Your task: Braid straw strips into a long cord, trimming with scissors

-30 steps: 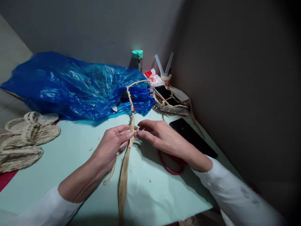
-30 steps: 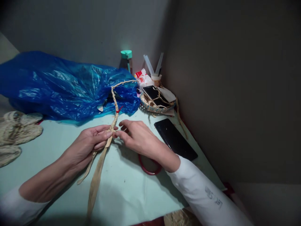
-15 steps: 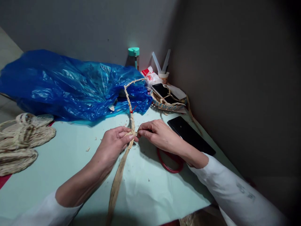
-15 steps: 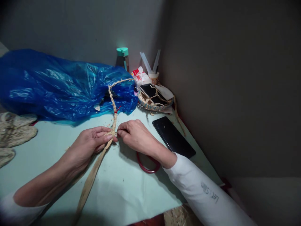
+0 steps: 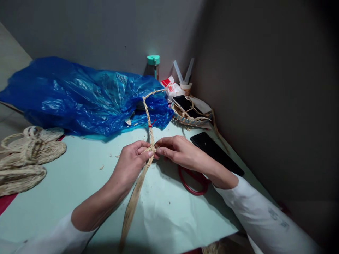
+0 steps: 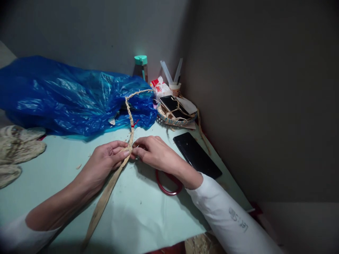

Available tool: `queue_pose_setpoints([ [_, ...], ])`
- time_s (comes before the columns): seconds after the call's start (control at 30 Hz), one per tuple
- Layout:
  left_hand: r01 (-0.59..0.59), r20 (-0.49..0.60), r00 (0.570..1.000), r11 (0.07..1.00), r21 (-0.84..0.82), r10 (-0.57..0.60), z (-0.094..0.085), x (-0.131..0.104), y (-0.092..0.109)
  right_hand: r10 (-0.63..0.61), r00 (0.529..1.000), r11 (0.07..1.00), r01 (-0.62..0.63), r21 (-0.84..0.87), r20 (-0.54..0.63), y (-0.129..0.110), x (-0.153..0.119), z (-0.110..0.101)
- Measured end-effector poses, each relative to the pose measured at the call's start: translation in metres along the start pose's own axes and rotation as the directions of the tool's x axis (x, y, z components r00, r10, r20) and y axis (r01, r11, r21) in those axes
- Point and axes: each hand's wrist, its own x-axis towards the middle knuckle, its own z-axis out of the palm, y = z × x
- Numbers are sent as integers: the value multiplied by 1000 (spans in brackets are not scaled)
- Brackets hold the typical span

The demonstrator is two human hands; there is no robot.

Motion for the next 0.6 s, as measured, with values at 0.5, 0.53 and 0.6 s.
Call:
queue_pose_setpoints([
  [0.5,75,46,996,995,-61,-72,-3,4,4,7,999,1000,-7,-5,-42,4,4,3],
  [0.53,73,47,996,995,-65,-70,-2,3,4,12,1000,999,-11,44,-23,5,5,5],
  [0.6,53,40,998,997,-48,-52,-2,2,4,22,1000,993,-20,120,-14,7,7,10],
])
